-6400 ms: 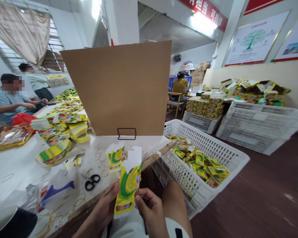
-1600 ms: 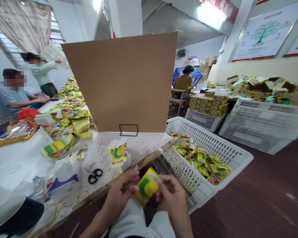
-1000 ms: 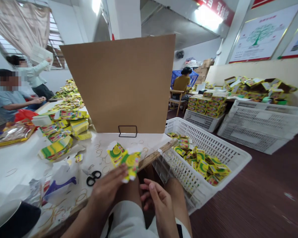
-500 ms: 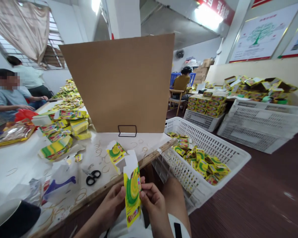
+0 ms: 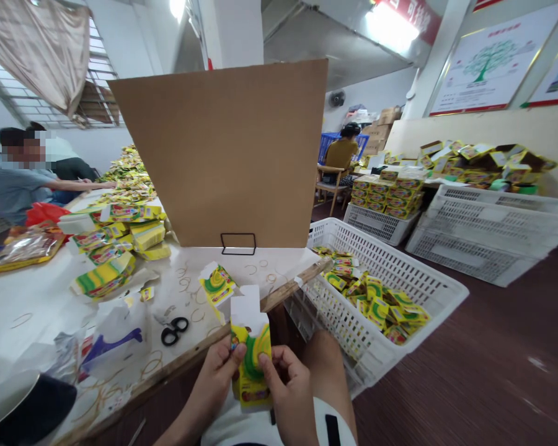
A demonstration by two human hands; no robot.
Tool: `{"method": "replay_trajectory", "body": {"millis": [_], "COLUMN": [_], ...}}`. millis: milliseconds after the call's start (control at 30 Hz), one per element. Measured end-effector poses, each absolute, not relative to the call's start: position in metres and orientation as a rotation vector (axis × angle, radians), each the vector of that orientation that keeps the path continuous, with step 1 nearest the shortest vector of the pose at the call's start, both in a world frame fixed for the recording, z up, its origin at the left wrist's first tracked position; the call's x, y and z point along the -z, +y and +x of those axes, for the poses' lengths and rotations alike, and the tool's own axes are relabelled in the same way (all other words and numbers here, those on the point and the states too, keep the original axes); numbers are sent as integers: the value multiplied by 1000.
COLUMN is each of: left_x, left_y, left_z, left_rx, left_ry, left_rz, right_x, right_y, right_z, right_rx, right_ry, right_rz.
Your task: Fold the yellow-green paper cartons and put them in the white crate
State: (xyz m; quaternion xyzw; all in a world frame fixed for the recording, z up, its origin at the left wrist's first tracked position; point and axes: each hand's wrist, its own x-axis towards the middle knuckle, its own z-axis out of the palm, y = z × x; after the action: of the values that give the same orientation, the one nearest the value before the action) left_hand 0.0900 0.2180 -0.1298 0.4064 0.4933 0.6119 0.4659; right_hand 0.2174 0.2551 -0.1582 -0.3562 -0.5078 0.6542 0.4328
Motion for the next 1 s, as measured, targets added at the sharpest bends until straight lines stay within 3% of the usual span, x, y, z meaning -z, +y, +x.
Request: {"method": "replay_trajectory", "body": {"millis": [200,733,1000], "left_x": [131,117,119], "left_y": [212,199,201], "left_z": [84,83,81], "left_rx": [-1535,-1228,-1245], "left_ry": [1226,916,893], "left_rz": [1062,1081,1078], "right_x": [157,127,134], "right_y": [261,273,268], "right_z": [223,250,238], "right_rx": [-1425,-1420,-1300], "right_ry": [-1444,-1897,-1481], "right_rz": [-823,-730,-804]}}
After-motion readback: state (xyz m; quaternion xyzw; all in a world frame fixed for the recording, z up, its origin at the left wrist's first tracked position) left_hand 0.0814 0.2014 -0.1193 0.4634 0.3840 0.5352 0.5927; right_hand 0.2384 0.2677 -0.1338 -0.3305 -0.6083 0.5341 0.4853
